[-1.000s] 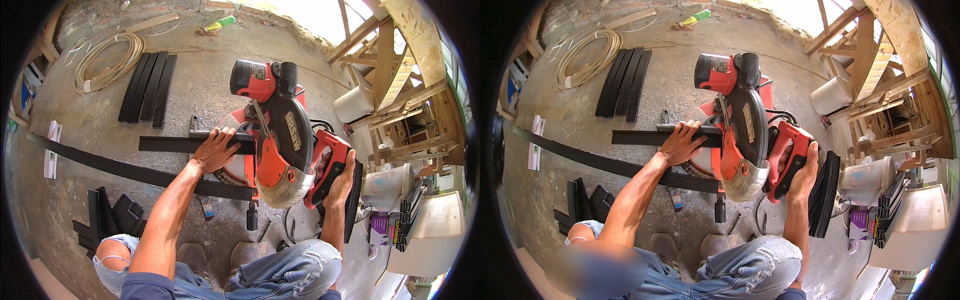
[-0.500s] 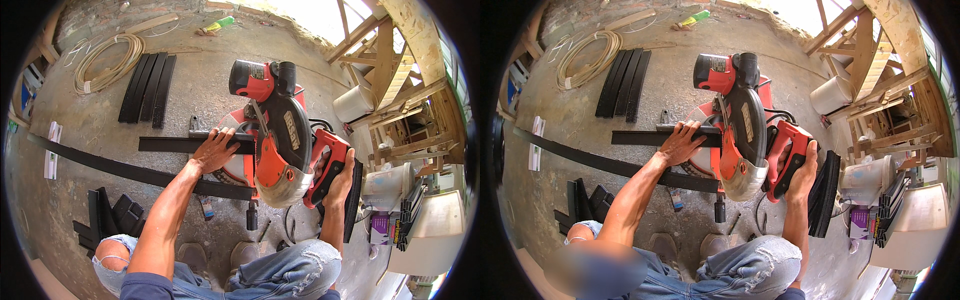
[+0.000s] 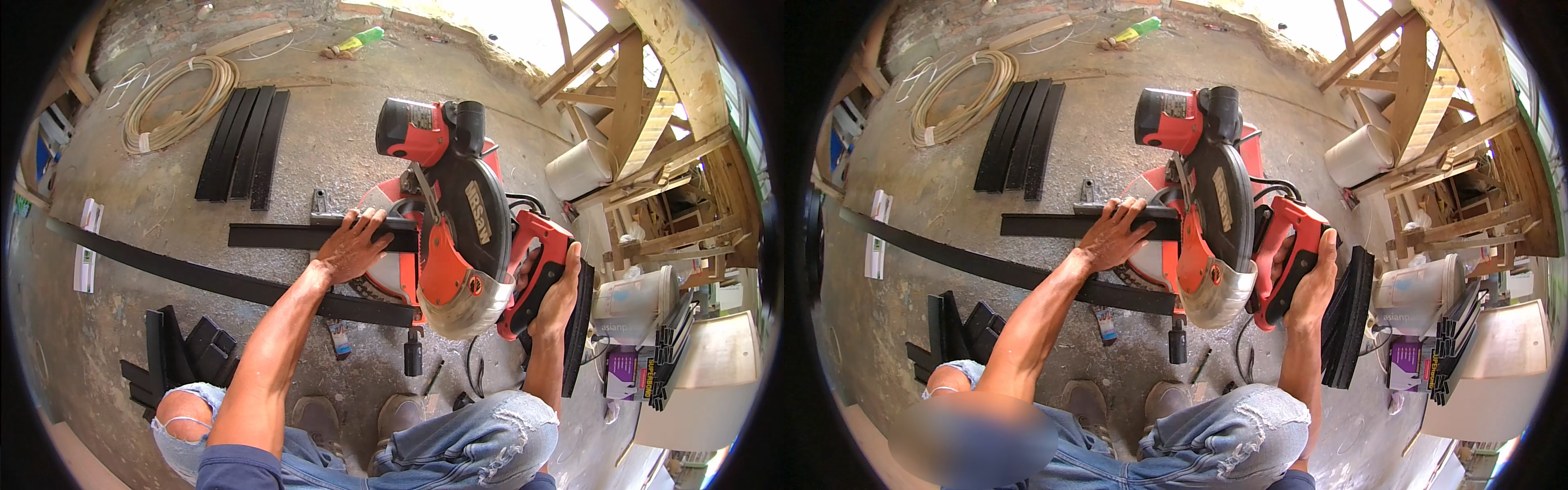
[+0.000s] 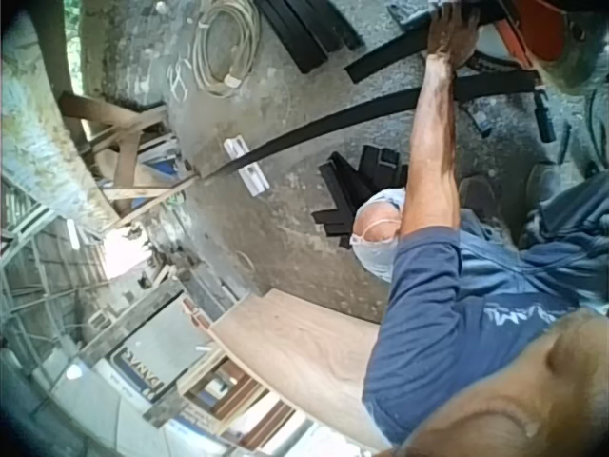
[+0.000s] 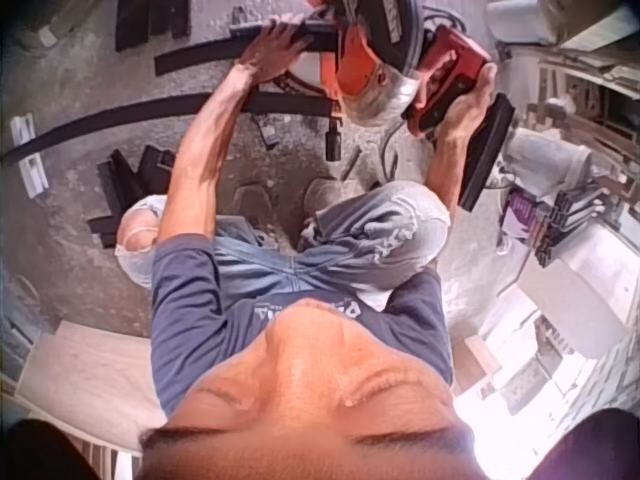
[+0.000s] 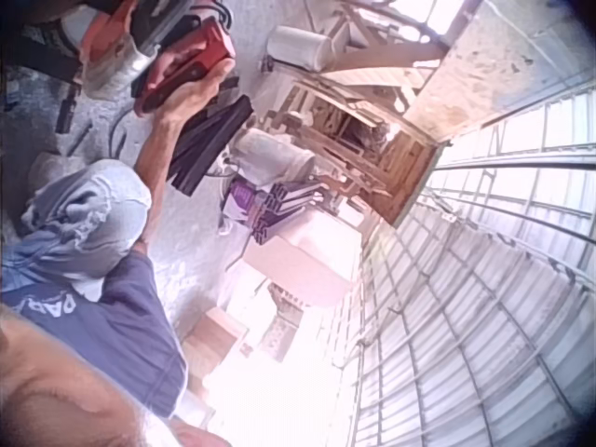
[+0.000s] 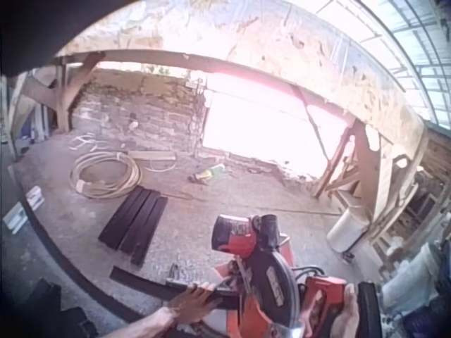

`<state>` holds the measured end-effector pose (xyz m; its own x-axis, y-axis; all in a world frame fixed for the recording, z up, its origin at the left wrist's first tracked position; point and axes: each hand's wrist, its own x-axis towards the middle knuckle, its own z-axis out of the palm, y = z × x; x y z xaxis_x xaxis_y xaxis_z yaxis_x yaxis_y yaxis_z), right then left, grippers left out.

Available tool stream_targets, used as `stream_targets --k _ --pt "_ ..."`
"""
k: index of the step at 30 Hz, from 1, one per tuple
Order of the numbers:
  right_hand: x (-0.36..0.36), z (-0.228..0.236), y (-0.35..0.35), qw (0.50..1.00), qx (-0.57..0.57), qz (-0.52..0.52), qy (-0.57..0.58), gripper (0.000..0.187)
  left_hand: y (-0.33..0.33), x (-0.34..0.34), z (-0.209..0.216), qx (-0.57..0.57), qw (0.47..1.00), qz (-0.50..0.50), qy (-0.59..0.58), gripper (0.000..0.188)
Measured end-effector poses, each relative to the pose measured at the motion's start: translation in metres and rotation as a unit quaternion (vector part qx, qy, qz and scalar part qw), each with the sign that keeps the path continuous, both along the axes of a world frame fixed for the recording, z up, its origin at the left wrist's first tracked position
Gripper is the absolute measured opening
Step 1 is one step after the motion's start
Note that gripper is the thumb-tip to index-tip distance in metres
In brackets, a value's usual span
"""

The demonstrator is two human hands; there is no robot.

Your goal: The person measures several black boards with a tape measure and cuts them using a miter saw.

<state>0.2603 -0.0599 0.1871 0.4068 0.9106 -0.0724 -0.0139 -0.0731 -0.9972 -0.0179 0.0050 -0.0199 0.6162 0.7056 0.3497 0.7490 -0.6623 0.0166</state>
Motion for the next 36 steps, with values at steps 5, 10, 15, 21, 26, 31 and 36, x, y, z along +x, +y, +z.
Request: stream_targets --k 5,10,15,21,26,31,36 --pt "0.003 -0.003 0.000 1.000 -0.002 0.001 0.006 0.066 0.000 0.001 -0.001 -0.003 1.000 0.001 -0.010 0.042" --pt "0.002 -0.007 -0.002 1.000 0.007 0.005 0.008 0.067 0.000 0.000 -0.003 -0.003 1.000 0.004 -0.017 0.041" --pt "0.008 -0.012 -0.004 1.000 0.007 0.005 0.007 0.067 0.000 0.001 -0.004 -0.004 1.000 0.005 -0.014 0.041" --pt "0.011 -0.011 -0.005 1.000 0.001 0.007 0.019 0.067 0.001 0.004 -0.003 -0.004 1.000 0.001 -0.013 0.043" --pt "0.014 -0.011 0.000 0.999 0.007 0.027 0.031 0.064 0.003 0.004 -0.006 0.001 1.000 0.002 -0.020 0.043" --pt "-0.002 -0.003 0.004 0.998 -0.022 -0.025 0.050 0.058 -0.001 -0.007 -0.015 0.020 0.999 0.009 -0.025 0.044" --pt "0.008 0.009 0.006 0.995 -0.030 -0.024 0.089 0.050 0.000 0.002 0.002 -0.007 0.997 -0.024 -0.068 0.044"
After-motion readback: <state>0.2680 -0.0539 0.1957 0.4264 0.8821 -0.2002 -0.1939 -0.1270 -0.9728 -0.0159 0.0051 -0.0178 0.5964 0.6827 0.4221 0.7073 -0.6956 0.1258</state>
